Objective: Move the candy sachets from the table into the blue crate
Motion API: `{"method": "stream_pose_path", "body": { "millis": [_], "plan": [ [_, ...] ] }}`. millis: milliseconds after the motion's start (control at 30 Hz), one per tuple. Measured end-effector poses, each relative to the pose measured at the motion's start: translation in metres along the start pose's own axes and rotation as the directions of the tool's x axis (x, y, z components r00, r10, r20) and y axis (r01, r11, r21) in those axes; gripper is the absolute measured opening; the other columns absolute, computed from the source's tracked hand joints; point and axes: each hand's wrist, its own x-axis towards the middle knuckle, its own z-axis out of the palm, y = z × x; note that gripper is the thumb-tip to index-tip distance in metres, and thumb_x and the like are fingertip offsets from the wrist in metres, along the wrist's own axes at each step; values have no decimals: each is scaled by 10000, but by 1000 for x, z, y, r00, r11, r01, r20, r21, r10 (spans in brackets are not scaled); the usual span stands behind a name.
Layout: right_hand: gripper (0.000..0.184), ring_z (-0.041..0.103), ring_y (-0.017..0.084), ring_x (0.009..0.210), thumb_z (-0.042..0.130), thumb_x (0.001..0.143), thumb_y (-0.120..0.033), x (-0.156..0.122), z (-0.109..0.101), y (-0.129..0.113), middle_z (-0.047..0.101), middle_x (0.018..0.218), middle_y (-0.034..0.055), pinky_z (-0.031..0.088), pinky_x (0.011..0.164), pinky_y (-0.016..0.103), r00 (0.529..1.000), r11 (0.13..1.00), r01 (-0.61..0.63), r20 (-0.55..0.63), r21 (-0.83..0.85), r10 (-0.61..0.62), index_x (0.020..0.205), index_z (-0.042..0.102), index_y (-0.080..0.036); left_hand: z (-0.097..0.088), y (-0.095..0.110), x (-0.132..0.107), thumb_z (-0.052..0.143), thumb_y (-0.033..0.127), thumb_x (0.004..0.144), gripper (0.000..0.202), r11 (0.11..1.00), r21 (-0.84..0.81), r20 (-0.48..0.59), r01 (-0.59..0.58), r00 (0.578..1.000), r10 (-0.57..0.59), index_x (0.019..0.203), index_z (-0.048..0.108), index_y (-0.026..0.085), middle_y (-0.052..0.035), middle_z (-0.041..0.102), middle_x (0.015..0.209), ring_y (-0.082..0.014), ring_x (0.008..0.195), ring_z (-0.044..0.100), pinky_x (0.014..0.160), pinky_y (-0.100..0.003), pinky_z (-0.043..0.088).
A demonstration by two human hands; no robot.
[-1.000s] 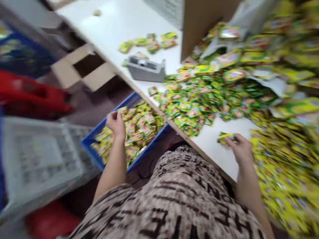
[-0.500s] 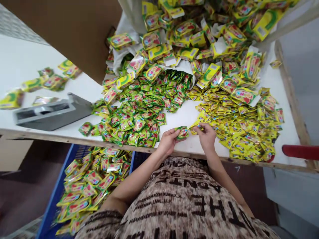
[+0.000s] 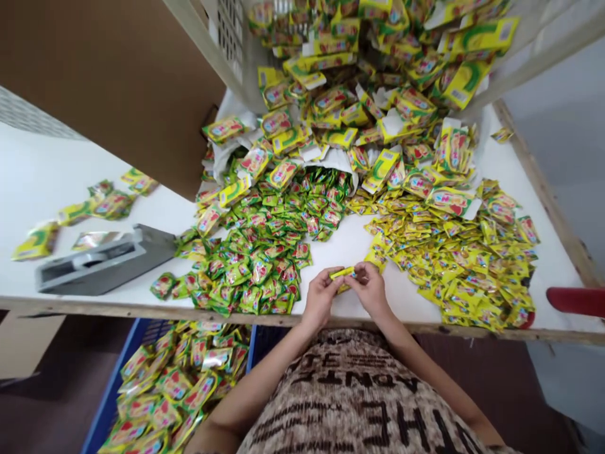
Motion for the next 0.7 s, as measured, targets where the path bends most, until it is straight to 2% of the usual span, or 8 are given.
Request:
{"method": "stream_pose_path", "body": {
  "millis": [133,200,267,333,400,500,600,700],
  "plan": [
    [218,501,139,595,611,805,-384,0,-8,1,549,642,-8,413,531,244,990,994,83,121,-71,-74,707,564,-195,-6,1,15,774,435,703,437,982,191,128,-12,992,-13,985,555,183,45,609,644,-105,549,598,576,-216,501],
    [268,473,125,553,566,843,-391,-2,-15,1,521,590,-20,389,519,238,991,985,110,86,-129,-100,670,542,-188,-5,4,24,731,509,725,446,922,386,227,21,967,-117,959,523,191,56,580,571,-123,463,576,491,-221,471],
    [256,491,128,571,564,861,-399,-3,-24,2,554,627,-12,400,545,241,992,971,127,3,-201,-129,725,567,-182,-4,16,39,692,527,759,416,803,591,292,-74,948,-127,948,557,181,35,586,551,-140,449,576,481,-234,458],
    [242,515,137,592,578,867,-403,-2,-34,3,578,655,-4,416,585,253,986,946,149,-29,-289,-164,771,586,-181,-6,40,63,679,473,796,347,612,728,325,-308,942,87,955,615,172,-11,641,637,-157,561,618,578,-262,488],
    [215,563,160,656,562,888,-381,-3,-42,4,614,714,19,437,650,271,976,903,215,49,-373,-212,825,604,-180,-10,78,94,649,406,843,287,334,820,315,-464,854,413,1016,641,177,-67,697,873,-197,825,653,790,-315,502],
    [201,609,200,824,456,944,-297,-12,-48,1,654,880,72,451,758,302,904,809,392,348,-438,-250,943,617,-176,-17,144,148,615,349,871,359,17,960,190,-281,691,697,1182,589,171,-131,598,1244,-279,1200,508,1025,-403,389],
    [211,600,203,829,411,941,-222,-30,-44,-2,654,881,69,447,747,302,776,720,527,601,-450,-192,904,617,-189,-17,193,184,626,358,850,512,-59,996,-10,65,759,652,1297,491,148,-177,520,1321,-340,1273,426,1039,-469,349],
    [171,610,199,780,471,877,-211,-41,-35,2,674,829,51,452,701,283,672,673,616,719,-410,-177,788,616,-207,-9,216,188,680,303,791,517,-93,983,-80,159,825,560,1250,507,139,-186,551,1251,-347,1205,488,1002,-480,370]
  ]
}}
